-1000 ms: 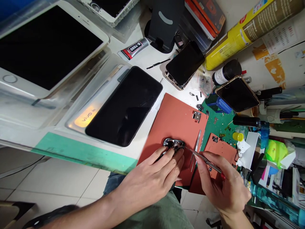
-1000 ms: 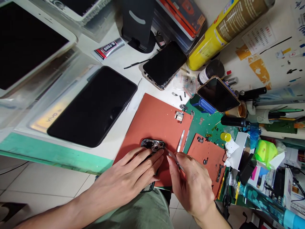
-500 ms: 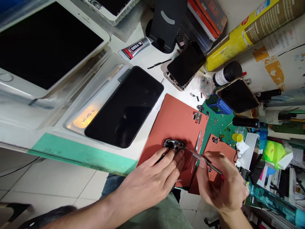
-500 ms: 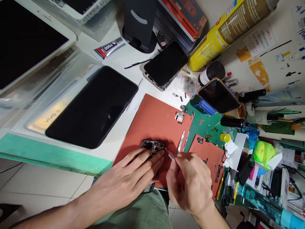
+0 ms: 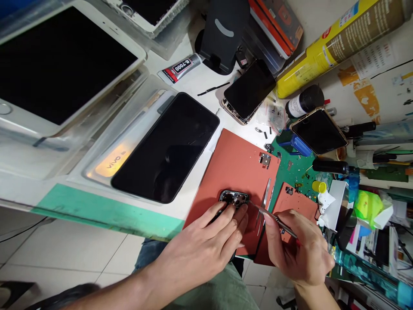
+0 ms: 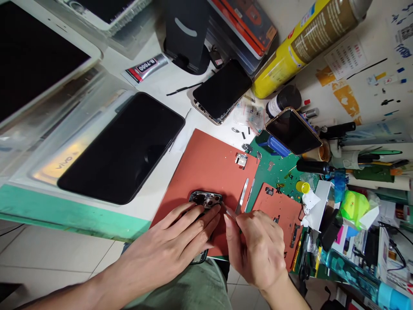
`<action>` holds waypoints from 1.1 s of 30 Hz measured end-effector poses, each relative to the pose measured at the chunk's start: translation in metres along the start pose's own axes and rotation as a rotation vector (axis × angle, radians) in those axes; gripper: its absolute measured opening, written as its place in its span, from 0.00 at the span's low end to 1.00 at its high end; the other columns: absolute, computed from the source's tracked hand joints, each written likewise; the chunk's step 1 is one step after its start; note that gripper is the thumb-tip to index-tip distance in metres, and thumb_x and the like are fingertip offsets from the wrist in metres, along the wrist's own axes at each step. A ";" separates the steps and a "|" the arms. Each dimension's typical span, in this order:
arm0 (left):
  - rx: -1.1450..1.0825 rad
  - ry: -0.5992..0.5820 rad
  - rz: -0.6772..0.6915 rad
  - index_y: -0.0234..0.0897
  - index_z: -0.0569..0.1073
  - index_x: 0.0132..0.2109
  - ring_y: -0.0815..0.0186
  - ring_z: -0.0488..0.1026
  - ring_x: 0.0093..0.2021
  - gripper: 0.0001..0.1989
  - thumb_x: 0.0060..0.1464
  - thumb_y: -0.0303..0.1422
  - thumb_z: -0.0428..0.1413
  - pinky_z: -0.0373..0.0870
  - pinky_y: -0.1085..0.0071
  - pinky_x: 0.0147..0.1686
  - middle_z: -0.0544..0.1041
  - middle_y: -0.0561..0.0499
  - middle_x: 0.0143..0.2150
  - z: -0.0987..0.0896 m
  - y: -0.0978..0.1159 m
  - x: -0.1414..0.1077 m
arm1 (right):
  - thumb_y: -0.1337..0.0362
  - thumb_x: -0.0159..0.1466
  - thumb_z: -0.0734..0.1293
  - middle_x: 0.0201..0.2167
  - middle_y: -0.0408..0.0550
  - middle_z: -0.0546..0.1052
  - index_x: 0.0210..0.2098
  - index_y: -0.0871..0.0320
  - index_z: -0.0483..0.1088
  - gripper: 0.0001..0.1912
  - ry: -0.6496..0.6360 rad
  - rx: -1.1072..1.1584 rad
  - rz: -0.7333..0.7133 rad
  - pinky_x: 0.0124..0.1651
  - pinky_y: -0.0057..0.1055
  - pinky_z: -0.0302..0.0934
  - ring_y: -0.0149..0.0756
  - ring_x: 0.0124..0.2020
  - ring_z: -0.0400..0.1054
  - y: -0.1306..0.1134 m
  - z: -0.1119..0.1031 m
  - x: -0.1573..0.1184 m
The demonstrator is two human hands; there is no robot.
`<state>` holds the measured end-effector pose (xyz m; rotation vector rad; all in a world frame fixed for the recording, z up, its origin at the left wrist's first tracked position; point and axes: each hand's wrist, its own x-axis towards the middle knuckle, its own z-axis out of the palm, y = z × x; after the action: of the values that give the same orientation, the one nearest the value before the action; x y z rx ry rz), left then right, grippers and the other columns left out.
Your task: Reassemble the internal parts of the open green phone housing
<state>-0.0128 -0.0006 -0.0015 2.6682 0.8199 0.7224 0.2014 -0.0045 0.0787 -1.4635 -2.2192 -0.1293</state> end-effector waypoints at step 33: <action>0.036 -0.019 0.009 0.29 0.75 0.67 0.43 0.75 0.60 0.22 0.75 0.37 0.56 0.69 0.45 0.62 0.79 0.42 0.68 -0.004 -0.004 0.005 | 0.70 0.55 0.85 0.35 0.45 0.85 0.47 0.56 0.80 0.22 0.824 -0.083 0.618 0.30 0.39 0.78 0.41 0.28 0.80 0.008 -0.068 -0.077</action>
<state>-0.0136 0.0059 0.0022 2.7079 0.8240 0.6899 0.2553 -0.0879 0.1036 -1.6665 -1.0820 -0.5117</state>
